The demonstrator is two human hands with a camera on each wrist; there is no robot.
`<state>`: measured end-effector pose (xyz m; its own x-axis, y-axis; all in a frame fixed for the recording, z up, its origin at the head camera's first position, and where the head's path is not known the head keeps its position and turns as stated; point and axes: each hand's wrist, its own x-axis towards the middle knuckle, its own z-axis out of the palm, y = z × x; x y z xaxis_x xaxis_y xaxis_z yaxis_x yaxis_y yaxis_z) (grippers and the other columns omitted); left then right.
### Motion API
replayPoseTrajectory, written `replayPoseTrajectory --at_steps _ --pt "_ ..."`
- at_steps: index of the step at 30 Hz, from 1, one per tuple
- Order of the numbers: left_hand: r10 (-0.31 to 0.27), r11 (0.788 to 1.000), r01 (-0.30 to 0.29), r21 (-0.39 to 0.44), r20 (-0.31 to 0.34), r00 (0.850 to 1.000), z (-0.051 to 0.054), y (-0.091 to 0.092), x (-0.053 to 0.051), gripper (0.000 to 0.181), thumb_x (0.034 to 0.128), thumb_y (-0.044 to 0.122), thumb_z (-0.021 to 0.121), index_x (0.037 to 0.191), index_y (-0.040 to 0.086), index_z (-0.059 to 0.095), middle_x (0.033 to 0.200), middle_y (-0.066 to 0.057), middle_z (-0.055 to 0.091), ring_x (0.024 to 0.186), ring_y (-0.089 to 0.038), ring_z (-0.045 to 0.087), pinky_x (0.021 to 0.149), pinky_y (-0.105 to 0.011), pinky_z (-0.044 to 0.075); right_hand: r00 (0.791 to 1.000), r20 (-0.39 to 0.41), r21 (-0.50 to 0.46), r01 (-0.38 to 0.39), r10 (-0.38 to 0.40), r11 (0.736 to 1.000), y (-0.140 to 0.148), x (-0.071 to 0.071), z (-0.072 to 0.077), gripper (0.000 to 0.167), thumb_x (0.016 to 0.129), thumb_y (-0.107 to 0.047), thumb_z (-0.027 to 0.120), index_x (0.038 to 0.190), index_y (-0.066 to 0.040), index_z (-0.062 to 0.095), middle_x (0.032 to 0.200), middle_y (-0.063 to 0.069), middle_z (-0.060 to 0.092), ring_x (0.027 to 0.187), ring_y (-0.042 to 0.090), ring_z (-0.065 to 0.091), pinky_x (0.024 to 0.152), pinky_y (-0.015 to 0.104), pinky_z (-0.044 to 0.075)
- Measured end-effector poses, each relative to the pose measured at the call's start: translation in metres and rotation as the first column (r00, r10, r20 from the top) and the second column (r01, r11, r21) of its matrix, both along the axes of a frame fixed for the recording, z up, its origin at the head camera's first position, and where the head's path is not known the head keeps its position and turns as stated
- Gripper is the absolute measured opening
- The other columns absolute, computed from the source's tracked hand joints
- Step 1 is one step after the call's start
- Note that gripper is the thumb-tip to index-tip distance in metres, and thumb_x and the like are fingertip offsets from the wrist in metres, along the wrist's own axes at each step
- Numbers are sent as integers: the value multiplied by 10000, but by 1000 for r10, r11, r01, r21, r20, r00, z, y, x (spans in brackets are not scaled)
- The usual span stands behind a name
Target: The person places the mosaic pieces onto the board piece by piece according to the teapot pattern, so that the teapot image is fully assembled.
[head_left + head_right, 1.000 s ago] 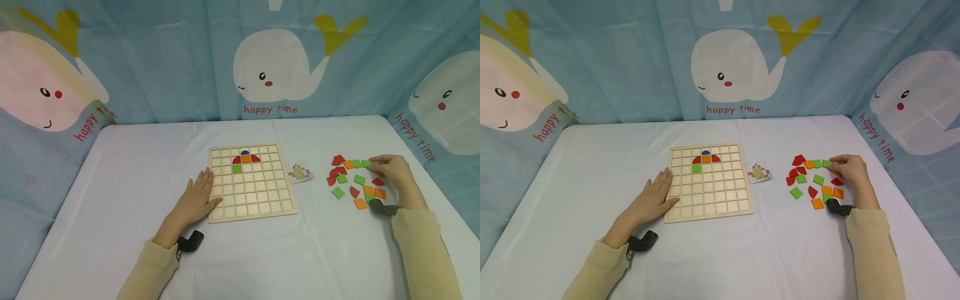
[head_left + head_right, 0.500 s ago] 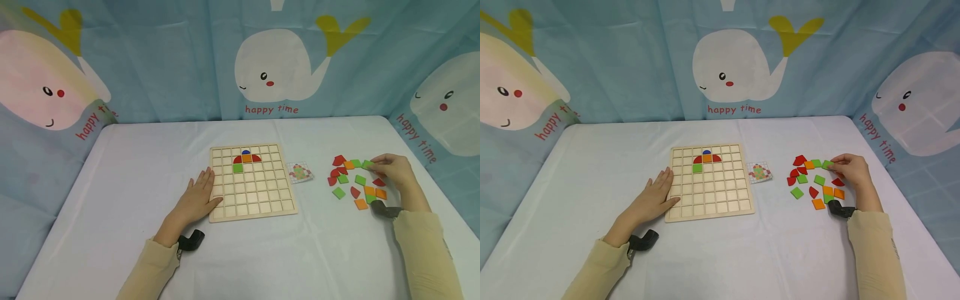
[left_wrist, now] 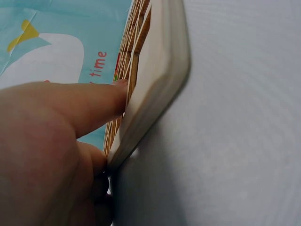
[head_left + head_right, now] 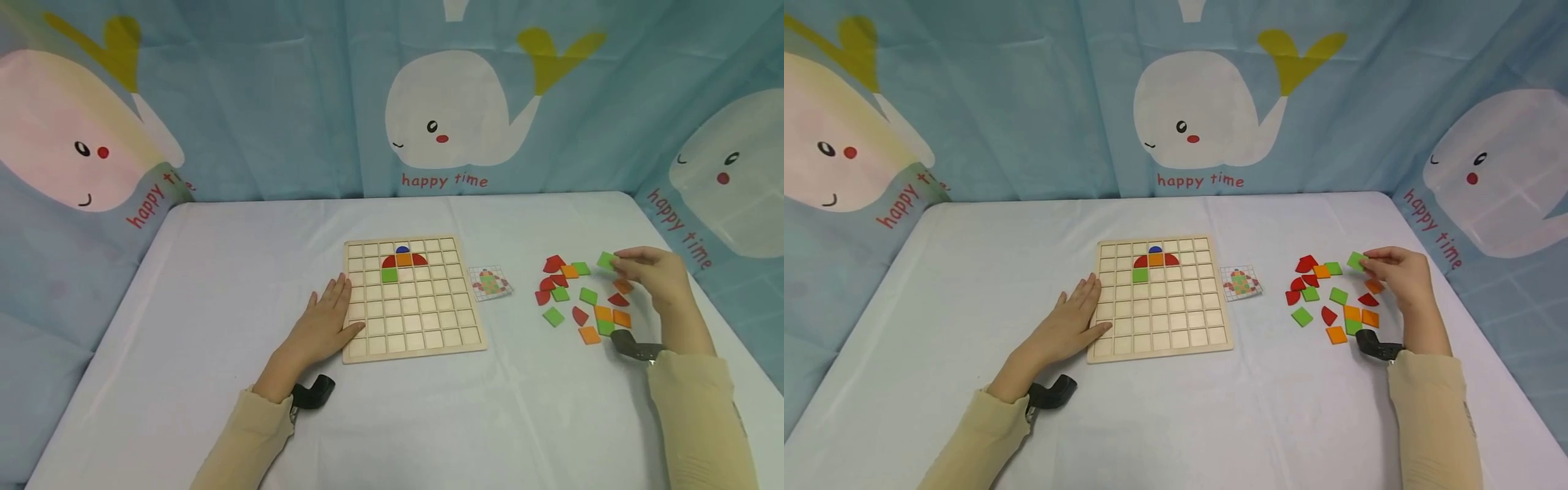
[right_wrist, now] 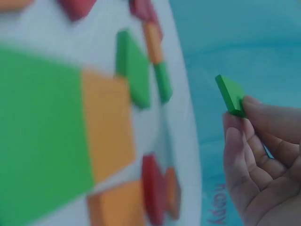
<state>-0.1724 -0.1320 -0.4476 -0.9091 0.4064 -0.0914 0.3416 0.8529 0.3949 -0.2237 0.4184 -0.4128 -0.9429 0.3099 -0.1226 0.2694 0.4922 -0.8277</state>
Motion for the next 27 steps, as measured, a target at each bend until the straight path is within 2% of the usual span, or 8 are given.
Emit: replayPoseTrajectory --at_steps 3,5,7,12,15,17,21,27 --pt "-2 1000 2 2 -2 1000 0 0 0 783 954 366 520 1462 -96 144 1541 -229 77 1416 -372 86 1092 -591 98 1000 -19 -5 19 -20 1000 -6 -2 3 302 848 -372 693 1004 -113 699 818 -191 603 712 -10 596 683 105 479" --pt "-4 1000 4 0 0 1000 0 0 0 786 954 368 521 1463 -94 140 1542 -224 74 1417 -368 82 1094 -587 96 1000 -28 -3 13 -13 1000 -12 -2 7 350 860 -359 682 1056 -70 674 838 -177 605 733 -3 601 730 129 489" --pt "-4 1000 4 0 0 1000 1 0 1 787 953 367 524 1463 -92 139 1543 -222 71 1418 -365 80 1096 -584 93 999 -43 -10 10 -10 1000 -17 -2 9 316 870 -330 677 1052 -71 670 844 -168 612 741 3 611 756 145 492" --pt "-2 1000 2 -2 -4 1000 1 -1 1 785 954 372 521 1463 -92 144 1545 -219 70 1418 -364 83 1096 -582 92 988 -154 -96 -14 -1 995 -28 -3 11 155 851 -233 712 942 -107 711 823 -137 660 701 19 646 687 106 487" --pt "-3 1000 3 -7 -9 1000 0 -1 0 786 955 379 516 1464 -90 142 1545 -217 71 1418 -361 85 1096 -583 96 974 -225 -192 -54 10 980 -38 -3 15 130 840 -159 724 921 -58 716 817 -81 682 684 51 661 658 102 489" --pt "-1 1000 1 -9 -8 1000 0 -1 0 789 955 386 514 1466 -85 138 1546 -211 70 1420 -355 82 1098 -579 95 970 -239 -166 -93 52 982 -46 -2 19 136 858 -200 706 936 -89 706 831 -103 676 708 41 659 679 100 483" --pt "0 1000 0 -3 -11 1000 0 -1 0 788 952 373 522 1462 -95 144 1542 -224 77 1417 -368 88 1093 -587 100 973 -231 -186 -68 24 980 -61 -2 21 157 856 -235 706 935 -99 717 839 -96 686 718 45 659 694 100 482" --pt "-6 1000 6 -4 -11 1000 0 -1 0 792 952 382 520 1461 -95 145 1541 -224 76 1416 -366 88 1093 -586 102 969 -241 -212 -110 57 971 -84 4 29 69 879 -167 678 913 -118 713 800 -117 679 693 35 651 702 87 472"
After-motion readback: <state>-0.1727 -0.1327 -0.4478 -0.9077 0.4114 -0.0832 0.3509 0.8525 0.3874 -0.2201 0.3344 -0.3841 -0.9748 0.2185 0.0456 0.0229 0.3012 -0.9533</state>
